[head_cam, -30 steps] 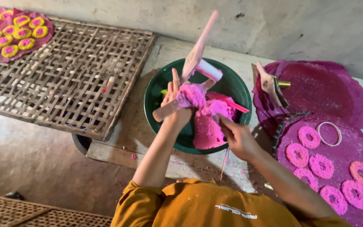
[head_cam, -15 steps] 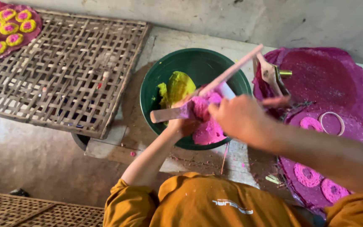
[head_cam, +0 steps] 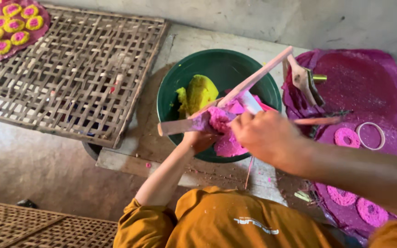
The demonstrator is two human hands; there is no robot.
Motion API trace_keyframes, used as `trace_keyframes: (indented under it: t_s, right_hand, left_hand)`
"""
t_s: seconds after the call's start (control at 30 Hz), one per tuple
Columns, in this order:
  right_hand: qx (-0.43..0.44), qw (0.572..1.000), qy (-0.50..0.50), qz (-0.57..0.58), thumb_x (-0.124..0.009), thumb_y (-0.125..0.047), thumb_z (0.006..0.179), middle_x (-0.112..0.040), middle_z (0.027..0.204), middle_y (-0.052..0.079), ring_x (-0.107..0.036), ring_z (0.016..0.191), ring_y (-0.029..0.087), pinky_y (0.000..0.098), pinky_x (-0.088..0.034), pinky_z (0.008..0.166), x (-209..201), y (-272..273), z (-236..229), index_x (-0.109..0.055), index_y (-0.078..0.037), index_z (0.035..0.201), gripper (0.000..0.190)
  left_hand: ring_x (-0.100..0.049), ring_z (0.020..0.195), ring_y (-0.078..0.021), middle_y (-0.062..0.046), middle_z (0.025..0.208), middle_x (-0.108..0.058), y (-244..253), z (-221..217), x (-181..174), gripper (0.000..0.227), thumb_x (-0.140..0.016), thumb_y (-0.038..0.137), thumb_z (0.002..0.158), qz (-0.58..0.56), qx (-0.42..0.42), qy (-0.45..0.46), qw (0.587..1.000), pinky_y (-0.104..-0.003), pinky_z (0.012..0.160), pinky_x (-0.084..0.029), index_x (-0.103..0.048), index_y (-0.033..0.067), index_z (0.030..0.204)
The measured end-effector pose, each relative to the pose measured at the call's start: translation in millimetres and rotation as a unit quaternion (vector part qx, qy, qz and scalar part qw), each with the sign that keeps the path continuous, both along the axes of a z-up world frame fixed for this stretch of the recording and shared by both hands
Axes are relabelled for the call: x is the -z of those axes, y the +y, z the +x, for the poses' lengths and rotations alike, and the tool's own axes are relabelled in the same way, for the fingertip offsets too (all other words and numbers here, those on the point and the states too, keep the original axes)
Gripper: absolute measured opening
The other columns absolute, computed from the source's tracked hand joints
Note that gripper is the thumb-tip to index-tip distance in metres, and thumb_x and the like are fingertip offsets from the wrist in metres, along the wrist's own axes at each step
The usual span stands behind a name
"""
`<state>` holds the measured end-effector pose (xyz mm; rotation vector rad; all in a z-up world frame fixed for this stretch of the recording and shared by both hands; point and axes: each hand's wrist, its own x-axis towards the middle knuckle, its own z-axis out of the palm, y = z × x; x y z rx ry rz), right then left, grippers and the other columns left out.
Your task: The person uses a wooden mold to shape pieces of pink and yellow clay into ringed circular decorations, placing them onto larger purple clay discs.
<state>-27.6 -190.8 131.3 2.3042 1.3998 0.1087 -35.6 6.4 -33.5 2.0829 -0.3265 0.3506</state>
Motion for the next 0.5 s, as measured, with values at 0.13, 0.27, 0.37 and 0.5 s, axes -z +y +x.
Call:
trace_keyframes:
  t_s: [0.13, 0.27, 0.37, 0.5]
  right_hand:
    - [-0.027, 0.999, -0.018, 0.031, -0.058, -0.016, 0.086, -0.067, 0.076, 0.009, -0.073, 0.063, 0.024, 0.0355, -0.058, 0.05, 9, 7, -11, -0.062, -0.003, 0.097, 0.018]
    - [0.089, 0.989, 0.117, -0.011, -0.054, -0.014, 0.092, -0.066, 0.082, 0.011, -0.074, 0.063, 0.025, 0.0373, -0.059, 0.048, -53, -15, -14, -0.06, -0.005, 0.11, 0.021]
    - [0.19, 0.974, 0.113, -0.055, -0.052, -0.022, 0.095, -0.067, 0.091, 0.006, -0.074, 0.07, 0.025, 0.0392, -0.059, 0.055, -82, -39, -12, -0.058, -0.016, 0.122, 0.028]
    - [0.165, 0.979, 0.113, -0.024, -0.053, -0.015, 0.09, -0.069, 0.088, 0.006, -0.074, 0.07, 0.028, 0.0422, -0.059, 0.056, -80, -42, -5, -0.059, -0.019, 0.123, 0.034]
  left_hand:
    - [-0.065, 0.121, -0.0315, -0.013, 0.138, -0.067, -8, -9, -16, 0.066, -0.076, 0.036, 0.082, 0.08, -0.008, -0.047, 0.996, -0.039, 0.103, -0.051, -0.06, 0.0099, 0.14]
    - [-0.068, 0.116, -0.0314, -0.012, 0.13, -0.068, 12, -12, -25, 0.067, -0.081, 0.043, 0.084, 0.118, -0.104, -0.005, 0.988, -0.04, 0.095, -0.054, -0.06, 0.0115, 0.139]
    - [-0.069, 0.11, -0.0324, -0.013, 0.125, -0.068, 23, -12, -41, 0.076, -0.085, 0.047, 0.077, 0.132, -0.142, -0.015, 0.981, -0.042, 0.088, -0.056, -0.058, 0.0111, 0.138]
    - [-0.07, 0.107, -0.0313, -0.01, 0.124, -0.07, 16, -20, -55, 0.077, -0.082, 0.038, 0.075, 0.127, -0.111, -0.019, 0.985, -0.041, 0.086, -0.058, -0.058, 0.016, 0.145]
